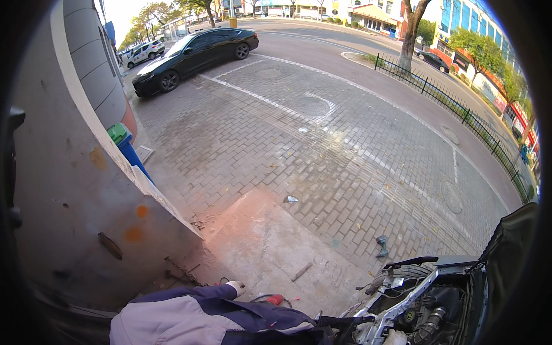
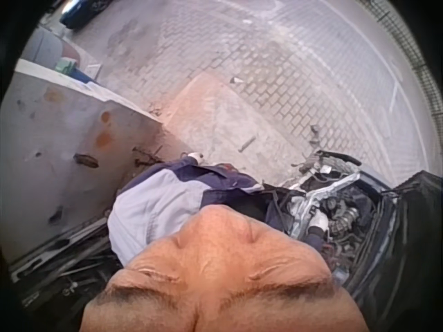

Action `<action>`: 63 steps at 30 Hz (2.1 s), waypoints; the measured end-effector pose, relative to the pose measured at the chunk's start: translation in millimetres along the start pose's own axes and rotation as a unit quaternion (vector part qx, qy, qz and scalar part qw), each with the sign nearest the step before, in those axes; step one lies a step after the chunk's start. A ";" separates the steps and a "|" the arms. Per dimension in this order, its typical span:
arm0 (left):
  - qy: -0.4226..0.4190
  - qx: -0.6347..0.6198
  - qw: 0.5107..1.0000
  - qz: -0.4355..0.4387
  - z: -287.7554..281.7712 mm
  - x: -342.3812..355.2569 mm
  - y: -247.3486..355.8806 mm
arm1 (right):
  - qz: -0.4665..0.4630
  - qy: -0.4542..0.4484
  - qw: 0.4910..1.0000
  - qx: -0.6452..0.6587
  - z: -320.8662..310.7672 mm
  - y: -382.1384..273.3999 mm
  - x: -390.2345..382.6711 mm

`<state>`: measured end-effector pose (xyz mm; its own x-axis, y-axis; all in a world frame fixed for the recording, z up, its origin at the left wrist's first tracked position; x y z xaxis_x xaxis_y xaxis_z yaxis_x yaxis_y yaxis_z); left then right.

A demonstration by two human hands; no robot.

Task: The person works under the open hood of a car, using a wrench to loosen and tighten bolts on a metal bracket near the engine. They repeatedly adjust the bracket and check its fit, then use a socket wrench to secure fasteners on the front frame area.

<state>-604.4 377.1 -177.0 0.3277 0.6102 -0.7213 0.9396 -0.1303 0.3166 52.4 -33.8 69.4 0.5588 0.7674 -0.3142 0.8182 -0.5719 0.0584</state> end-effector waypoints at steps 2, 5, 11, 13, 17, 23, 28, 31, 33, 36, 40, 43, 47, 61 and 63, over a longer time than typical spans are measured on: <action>-0.003 0.008 1.000 -0.006 1.4 -0.2 3.7 | 0.094 -0.051 0.994 -0.006 14.9 18.3 6.0; 0.007 0.023 1.000 0.008 2.3 -1.8 6.5 | 0.156 -0.083 0.982 0.063 36.9 32.2 16.4; 0.024 -0.024 0.999 -0.025 20.2 -6.6 2.5 | 0.139 -0.068 0.985 0.081 34.3 27.1 20.1; 0.027 -0.018 0.999 -0.010 27.7 -8.3 0.6 | 0.097 -0.069 0.992 0.038 22.3 21.6 15.2; 0.004 -0.007 1.000 -0.010 42.2 -13.2 -5.5 | 0.084 -0.077 0.993 0.024 18.7 27.3 9.0; 0.004 0.020 1.000 -0.014 33.1 -18.3 -2.7 | 0.177 -0.131 0.972 0.082 57.8 38.5 19.0; 0.013 -0.006 1.000 -0.019 24.8 -15.2 7.0 | 0.117 -0.112 0.986 0.032 14.4 6.9 6.1; 0.011 -0.003 1.000 -0.018 24.3 -12.2 10.0 | 0.054 -0.105 0.992 -0.039 -13.0 -8.1 -1.4; 0.006 0.000 1.000 -0.024 24.3 -11.3 10.9 | 0.077 -0.087 0.993 -0.007 -13.8 -3.6 -3.9; 0.020 0.003 1.000 -0.007 18.2 -9.5 15.9 | 0.112 -0.059 0.991 0.042 9.3 11.7 3.6; 0.023 -0.004 1.000 -0.019 16.8 -8.4 15.1 | 0.183 -0.054 0.974 0.125 45.8 30.5 14.3; 0.027 -0.006 0.999 -0.015 24.0 -8.4 10.5 | 0.174 -0.084 0.976 0.099 46.5 27.0 14.2; 0.026 0.001 1.000 -0.006 34.3 -6.5 3.8 | 0.103 -0.079 0.992 0.010 17.3 12.5 5.2; 0.018 -0.005 1.000 -0.016 24.4 -9.7 10.0 | 0.134 -0.127 0.981 0.062 62.3 34.7 16.8; 0.001 0.000 1.000 -0.031 30.3 -9.3 6.7 | 0.115 -0.086 0.989 0.040 48.6 33.0 10.3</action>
<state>-598.1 346.9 -186.9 0.2682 0.6180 -0.7390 0.9582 -0.0913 0.2713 78.7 -58.9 22.0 0.6920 0.5578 -0.4583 0.6551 -0.7519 0.0742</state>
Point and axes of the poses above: each hand's wrist, its own x-axis towards the middle knuckle, its own z-axis out of the palm, y = z × x, the point moved 6 cm from there along x, towards the middle knuckle, and after that the axes turned 7 degrees about x, right-handed, at the moved point
